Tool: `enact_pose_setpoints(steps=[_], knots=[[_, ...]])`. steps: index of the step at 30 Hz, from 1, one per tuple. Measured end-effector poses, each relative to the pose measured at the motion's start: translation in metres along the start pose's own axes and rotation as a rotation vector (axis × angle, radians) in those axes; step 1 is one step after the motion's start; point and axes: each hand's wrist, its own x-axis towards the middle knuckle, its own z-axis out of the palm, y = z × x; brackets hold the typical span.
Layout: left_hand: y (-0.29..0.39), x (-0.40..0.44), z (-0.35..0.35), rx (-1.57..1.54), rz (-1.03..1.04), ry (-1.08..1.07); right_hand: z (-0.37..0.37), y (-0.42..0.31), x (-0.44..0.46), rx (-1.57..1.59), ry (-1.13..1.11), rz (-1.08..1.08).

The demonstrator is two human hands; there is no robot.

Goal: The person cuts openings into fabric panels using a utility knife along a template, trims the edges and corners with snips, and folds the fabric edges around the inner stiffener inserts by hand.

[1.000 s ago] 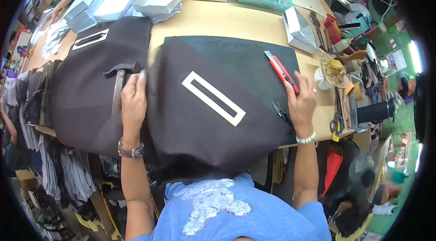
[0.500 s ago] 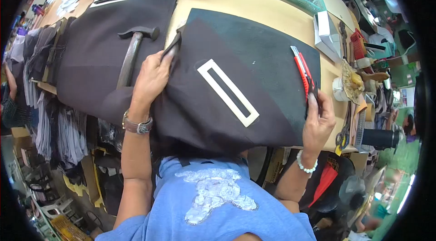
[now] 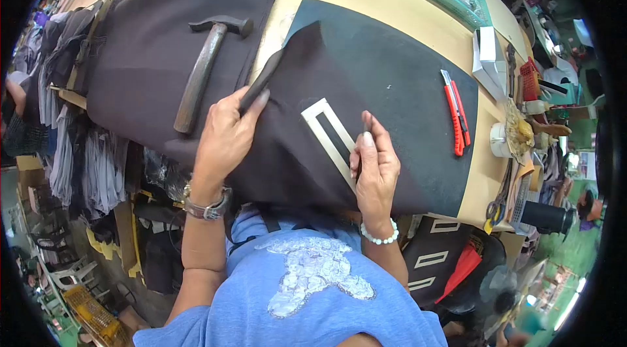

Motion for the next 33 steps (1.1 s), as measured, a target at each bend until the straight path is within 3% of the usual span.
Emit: enact_pose_setpoints(steps=[2, 6, 9, 10, 14, 17, 18, 21, 24, 28, 33], knots=[[-0.002, 0.0, 0.017, -0.158, -0.012, 0.072, 0.002, 0.0, -0.007, 0.078, 0.01, -0.03], [0.027, -0.003, 0.016, 0.067, -0.206, -0.071, 0.004, 0.006, -0.016, 0.179, 0.136, -0.074], [0.03, -0.011, 0.012, 0.288, -0.052, -0.124, 0.001, 0.006, -0.014, 0.188, 0.148, -0.066], [0.03, -0.012, 0.009, 0.294, -0.088, -0.173, 0.0, 0.007, -0.013, 0.195, 0.142, -0.076], [0.022, -0.013, 0.013, 0.073, -0.218, -0.315, 0.001, 0.007, -0.015, 0.232, 0.116, -0.1], [0.02, -0.023, 0.038, -0.593, -0.079, -0.102, 0.004, 0.007, -0.018, 0.255, 0.111, -0.115], [0.022, -0.025, 0.037, -0.474, -0.121, -0.112, 0.004, 0.008, -0.019, 0.261, 0.11, -0.122], [0.024, -0.023, 0.053, -0.772, -0.137, -0.071, 0.003, 0.005, -0.021, 0.227, 0.071, -0.11], [0.03, -0.024, 0.05, -0.8, -0.241, -0.14, -0.003, 0.008, -0.021, 0.208, -0.01, -0.103], [0.026, -0.025, 0.059, -1.061, -0.253, -0.148, -0.011, -0.013, -0.018, 0.229, -0.11, 0.151], [0.028, -0.025, 0.062, -1.1, -0.252, -0.144, -0.02, -0.028, -0.014, 0.185, -0.127, 0.241]])
